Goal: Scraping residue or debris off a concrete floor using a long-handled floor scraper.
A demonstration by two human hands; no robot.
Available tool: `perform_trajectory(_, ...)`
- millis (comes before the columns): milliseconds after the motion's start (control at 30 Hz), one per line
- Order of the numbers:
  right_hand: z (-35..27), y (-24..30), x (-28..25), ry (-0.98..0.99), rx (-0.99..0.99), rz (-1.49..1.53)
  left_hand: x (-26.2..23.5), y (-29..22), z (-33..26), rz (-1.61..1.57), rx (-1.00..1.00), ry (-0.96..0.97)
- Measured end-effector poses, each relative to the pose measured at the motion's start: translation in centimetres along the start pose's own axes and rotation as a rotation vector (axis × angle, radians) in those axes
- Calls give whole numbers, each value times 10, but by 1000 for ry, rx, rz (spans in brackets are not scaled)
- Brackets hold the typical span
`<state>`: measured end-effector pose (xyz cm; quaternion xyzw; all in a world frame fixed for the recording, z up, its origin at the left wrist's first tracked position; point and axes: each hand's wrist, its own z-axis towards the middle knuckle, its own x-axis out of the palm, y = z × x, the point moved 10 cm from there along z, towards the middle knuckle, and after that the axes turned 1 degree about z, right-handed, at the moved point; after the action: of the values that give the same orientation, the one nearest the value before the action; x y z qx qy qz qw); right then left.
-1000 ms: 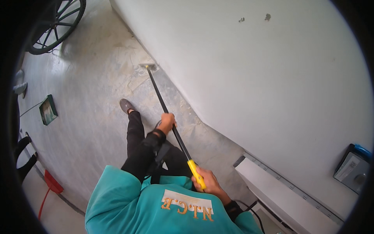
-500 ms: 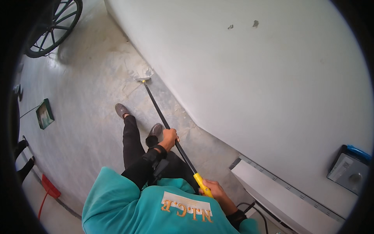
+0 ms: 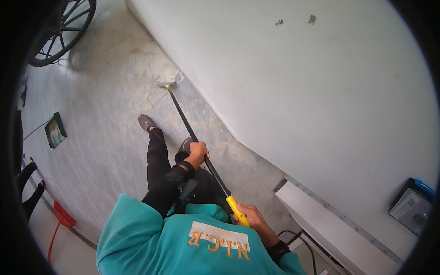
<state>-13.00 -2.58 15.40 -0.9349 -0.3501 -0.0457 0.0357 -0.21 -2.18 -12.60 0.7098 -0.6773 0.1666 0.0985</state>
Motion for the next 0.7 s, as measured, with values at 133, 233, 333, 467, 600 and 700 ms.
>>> perform_trajectory(133, 0, 1, -4, -107, -56, -116, -19, -7, -1, 298, 40, -284)
perform_trajectory(233, 2, 3, 1, -158, -27, -74, -16, -11, 42, 415, 273, 147)
perform_trajectory(333, 24, 15, 20, 137, 44, 123, -11, -15, 67, 448, 267, 141)
perform_trajectory(467, 0, 2, -20, -163, -104, -157, -31, 18, -5, 368, -11, -380)
perform_trajectory(600, -3, 9, -3, -42, 12, -87, -18, 3, 8, 121, 4, -134)
perform_trajectory(700, -1, 11, 0, -25, -42, -91, -11, -7, -2, 235, 41, -188)
